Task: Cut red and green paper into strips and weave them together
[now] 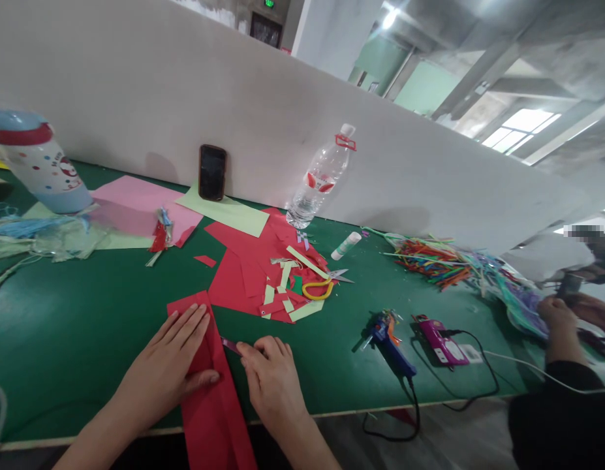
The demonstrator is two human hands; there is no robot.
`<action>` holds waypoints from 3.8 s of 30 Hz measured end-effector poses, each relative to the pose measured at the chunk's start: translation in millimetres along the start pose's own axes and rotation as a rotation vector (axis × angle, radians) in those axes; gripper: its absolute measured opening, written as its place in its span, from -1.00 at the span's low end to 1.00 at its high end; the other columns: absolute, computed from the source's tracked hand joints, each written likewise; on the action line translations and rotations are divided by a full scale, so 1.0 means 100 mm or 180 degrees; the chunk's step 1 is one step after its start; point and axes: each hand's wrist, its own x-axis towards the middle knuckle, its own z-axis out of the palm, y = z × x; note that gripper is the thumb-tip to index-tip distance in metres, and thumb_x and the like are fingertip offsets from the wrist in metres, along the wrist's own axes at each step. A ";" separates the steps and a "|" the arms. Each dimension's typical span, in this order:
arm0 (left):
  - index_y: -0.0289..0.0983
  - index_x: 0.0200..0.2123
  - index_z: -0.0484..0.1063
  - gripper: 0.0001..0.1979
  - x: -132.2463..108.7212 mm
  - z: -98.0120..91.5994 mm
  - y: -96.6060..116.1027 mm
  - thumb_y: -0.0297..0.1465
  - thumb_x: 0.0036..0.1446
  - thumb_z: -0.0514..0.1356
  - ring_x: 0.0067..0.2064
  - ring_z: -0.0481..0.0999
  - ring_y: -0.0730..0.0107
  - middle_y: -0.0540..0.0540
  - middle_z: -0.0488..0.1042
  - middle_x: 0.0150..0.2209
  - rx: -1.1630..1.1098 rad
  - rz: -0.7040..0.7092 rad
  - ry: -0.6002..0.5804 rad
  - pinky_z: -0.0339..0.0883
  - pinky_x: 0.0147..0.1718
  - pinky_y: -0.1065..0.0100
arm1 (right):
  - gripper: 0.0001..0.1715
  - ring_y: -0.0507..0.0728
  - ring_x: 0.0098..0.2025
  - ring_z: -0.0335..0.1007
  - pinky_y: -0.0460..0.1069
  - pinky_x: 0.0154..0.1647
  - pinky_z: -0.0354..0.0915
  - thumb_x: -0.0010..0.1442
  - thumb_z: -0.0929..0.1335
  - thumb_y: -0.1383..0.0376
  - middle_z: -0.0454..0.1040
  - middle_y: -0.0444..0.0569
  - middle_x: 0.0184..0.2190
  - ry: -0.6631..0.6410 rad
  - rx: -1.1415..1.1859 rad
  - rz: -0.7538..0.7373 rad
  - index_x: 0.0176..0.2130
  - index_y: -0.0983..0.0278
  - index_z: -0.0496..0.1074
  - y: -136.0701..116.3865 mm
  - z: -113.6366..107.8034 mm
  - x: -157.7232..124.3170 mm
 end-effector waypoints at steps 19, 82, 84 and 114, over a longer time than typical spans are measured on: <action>-0.36 0.37 0.10 -0.06 -0.04 0.07 -0.01 0.22 0.18 0.00 0.29 0.33 0.00 -0.30 0.28 0.32 -0.0048 -0.0108 -0.0061 0.01 0.31 0.05 | -0.70 0.15 -0.24 0.32 0.03 -0.24 0.08 0.34 0.30 0.36 0.42 -0.06 -0.29 -0.0012 -0.0014 -0.0003 0.02 0.12 0.49 0.03 0.01 0.05; -0.32 0.35 0.16 -0.19 0.00 0.06 -0.05 0.13 0.26 -0.01 0.33 0.28 0.04 -0.27 0.26 0.33 -0.0213 -0.0304 -0.0245 0.02 0.33 0.02 | -0.69 0.12 -0.26 0.32 0.02 -0.27 0.10 0.33 0.30 0.37 0.41 -0.08 -0.29 0.0065 -0.0145 -0.0087 0.00 0.11 0.50 0.02 0.05 0.13; -0.32 0.35 0.17 -0.18 0.00 0.07 -0.06 0.14 0.25 -0.01 0.32 0.29 0.04 -0.27 0.27 0.33 -0.0227 -0.0306 -0.0244 0.01 0.33 0.02 | -0.70 0.11 -0.27 0.32 0.01 -0.26 0.11 0.33 0.30 0.38 0.40 -0.08 -0.29 0.0061 -0.0160 -0.0074 -0.01 0.12 0.51 0.03 0.04 0.14; -0.33 0.34 0.17 -0.19 -0.01 0.07 -0.06 0.13 0.25 0.02 0.32 0.29 0.05 -0.28 0.26 0.33 -0.0226 -0.0246 -0.0185 -0.03 0.35 0.04 | -0.68 0.15 -0.23 0.35 0.04 -0.24 0.12 0.34 0.30 0.37 0.43 -0.05 -0.27 0.0037 -0.0039 -0.0003 0.03 0.13 0.49 0.03 0.08 0.27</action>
